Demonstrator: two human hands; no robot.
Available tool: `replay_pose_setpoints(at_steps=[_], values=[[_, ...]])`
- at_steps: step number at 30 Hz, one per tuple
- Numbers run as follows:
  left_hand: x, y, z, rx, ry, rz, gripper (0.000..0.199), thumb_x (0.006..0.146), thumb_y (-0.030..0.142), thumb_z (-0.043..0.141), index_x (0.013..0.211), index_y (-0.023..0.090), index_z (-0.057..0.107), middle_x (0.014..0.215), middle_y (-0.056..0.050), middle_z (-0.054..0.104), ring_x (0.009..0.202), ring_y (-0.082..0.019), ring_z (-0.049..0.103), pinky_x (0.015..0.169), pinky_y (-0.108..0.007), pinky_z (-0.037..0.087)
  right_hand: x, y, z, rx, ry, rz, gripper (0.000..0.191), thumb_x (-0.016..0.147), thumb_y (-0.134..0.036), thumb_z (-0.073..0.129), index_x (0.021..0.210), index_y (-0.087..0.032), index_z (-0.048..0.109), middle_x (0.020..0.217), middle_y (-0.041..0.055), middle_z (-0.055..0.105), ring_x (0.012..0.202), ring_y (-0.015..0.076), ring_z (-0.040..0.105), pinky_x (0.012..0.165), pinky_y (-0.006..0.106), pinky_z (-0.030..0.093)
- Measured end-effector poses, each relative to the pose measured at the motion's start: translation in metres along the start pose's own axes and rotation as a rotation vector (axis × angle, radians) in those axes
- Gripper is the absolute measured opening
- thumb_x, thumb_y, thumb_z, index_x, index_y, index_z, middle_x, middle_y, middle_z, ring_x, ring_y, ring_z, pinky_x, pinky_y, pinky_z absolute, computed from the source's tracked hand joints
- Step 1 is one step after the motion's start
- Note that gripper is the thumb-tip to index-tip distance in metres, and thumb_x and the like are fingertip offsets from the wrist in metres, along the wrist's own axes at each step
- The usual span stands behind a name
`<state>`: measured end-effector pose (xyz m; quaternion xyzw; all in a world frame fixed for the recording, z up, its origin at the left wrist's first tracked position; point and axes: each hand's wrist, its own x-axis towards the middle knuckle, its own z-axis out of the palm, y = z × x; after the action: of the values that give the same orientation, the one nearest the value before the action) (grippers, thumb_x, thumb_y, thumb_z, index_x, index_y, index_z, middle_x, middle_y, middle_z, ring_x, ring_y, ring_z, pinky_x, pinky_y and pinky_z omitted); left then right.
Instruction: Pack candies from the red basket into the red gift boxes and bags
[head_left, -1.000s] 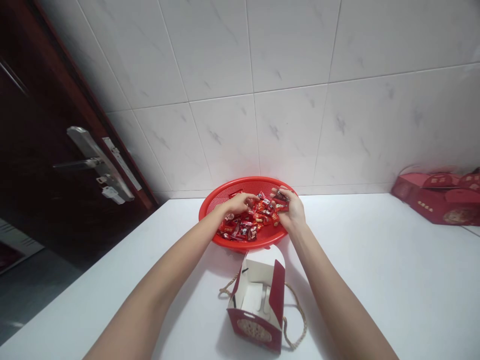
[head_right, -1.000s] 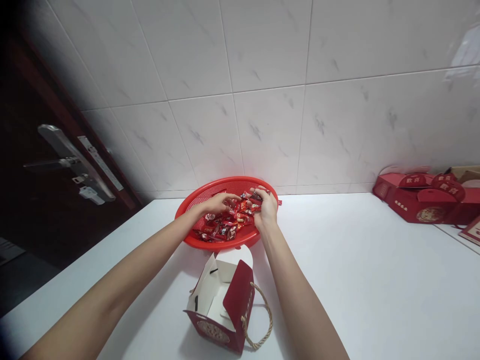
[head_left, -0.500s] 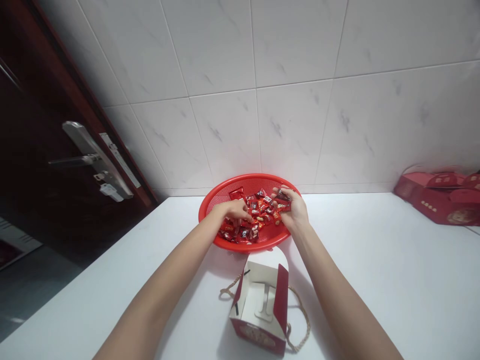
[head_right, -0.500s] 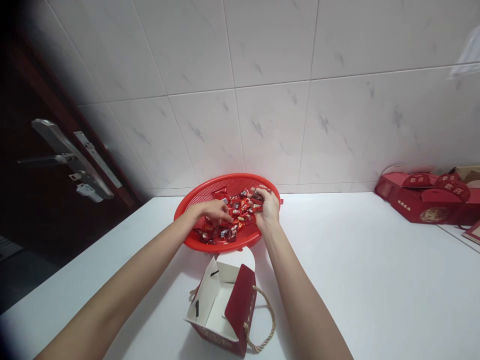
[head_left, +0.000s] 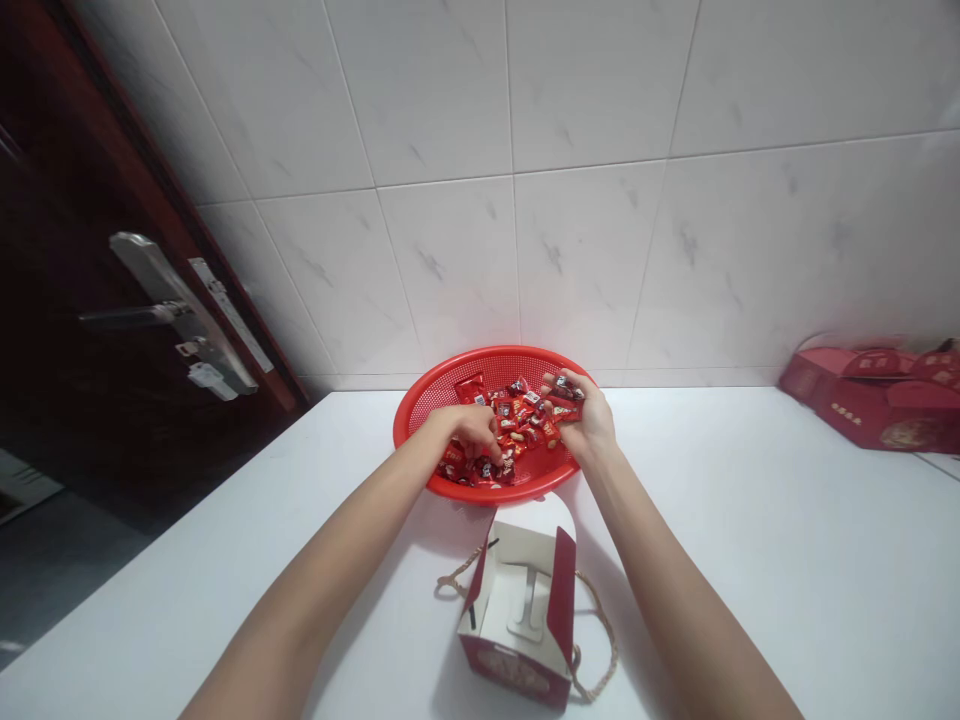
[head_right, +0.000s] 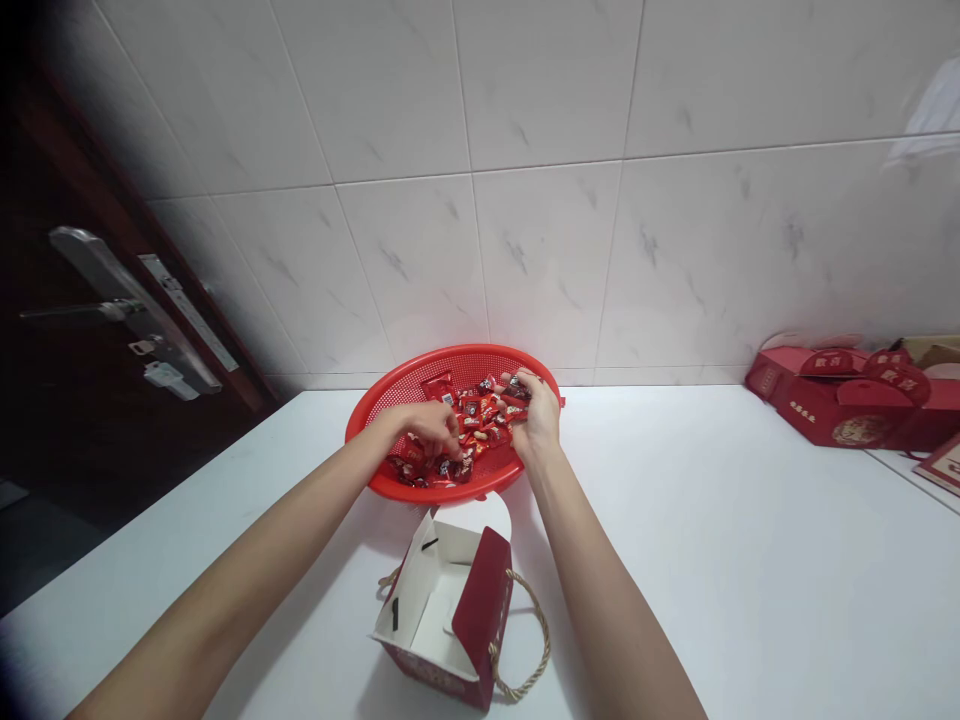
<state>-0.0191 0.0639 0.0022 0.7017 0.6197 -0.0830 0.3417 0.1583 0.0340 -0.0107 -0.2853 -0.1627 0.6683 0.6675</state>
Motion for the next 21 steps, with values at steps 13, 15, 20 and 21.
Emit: replay_pose_setpoints(at_steps=[13,15,20,21], values=[[0.004,-0.017,-0.009,0.071,0.650,-0.097,0.007,0.075,0.018,0.058,0.071,0.018,0.065,0.076,-0.007,0.070,0.067,-0.018,0.063,0.053,-0.024,0.036,-0.001,-0.004,0.000,0.029,-0.077,0.071,0.020,0.089,-0.029,0.053,0.074,-0.018,0.061,0.069,0.0046,0.073,0.053,0.0132,0.064,0.044,0.020,0.047],[0.004,-0.021,-0.012,0.078,0.627,-0.206,0.003,0.073,0.020,0.061,0.074,0.018,0.064,0.078,-0.009,0.071,0.071,-0.020,0.065,0.054,-0.025,0.037,-0.002,-0.004,0.001,0.031,-0.063,0.075,0.022,0.090,-0.027,0.050,0.074,-0.018,0.061,0.068,0.0045,0.073,0.052,0.0128,0.063,0.044,0.020,0.046],[0.011,-0.025,-0.014,0.111,0.415,-0.294,0.019,0.057,0.020,0.077,0.068,0.018,0.061,0.066,-0.004,0.067,0.065,-0.021,0.065,0.055,-0.025,0.043,0.000,-0.001,-0.001,0.021,-0.091,0.043,0.014,0.085,-0.028,0.059,0.075,-0.019,0.062,0.070,0.0036,0.073,0.055,0.0135,0.065,0.044,0.020,0.047],[0.012,-0.024,-0.015,0.116,0.401,-0.301,0.021,0.055,0.020,0.078,0.068,0.018,0.062,0.065,-0.004,0.067,0.065,-0.022,0.066,0.056,-0.025,0.045,0.001,0.000,-0.002,0.021,-0.093,0.042,0.014,0.085,-0.028,0.060,0.075,-0.019,0.062,0.070,0.0035,0.074,0.055,0.0136,0.065,0.044,0.020,0.047]])
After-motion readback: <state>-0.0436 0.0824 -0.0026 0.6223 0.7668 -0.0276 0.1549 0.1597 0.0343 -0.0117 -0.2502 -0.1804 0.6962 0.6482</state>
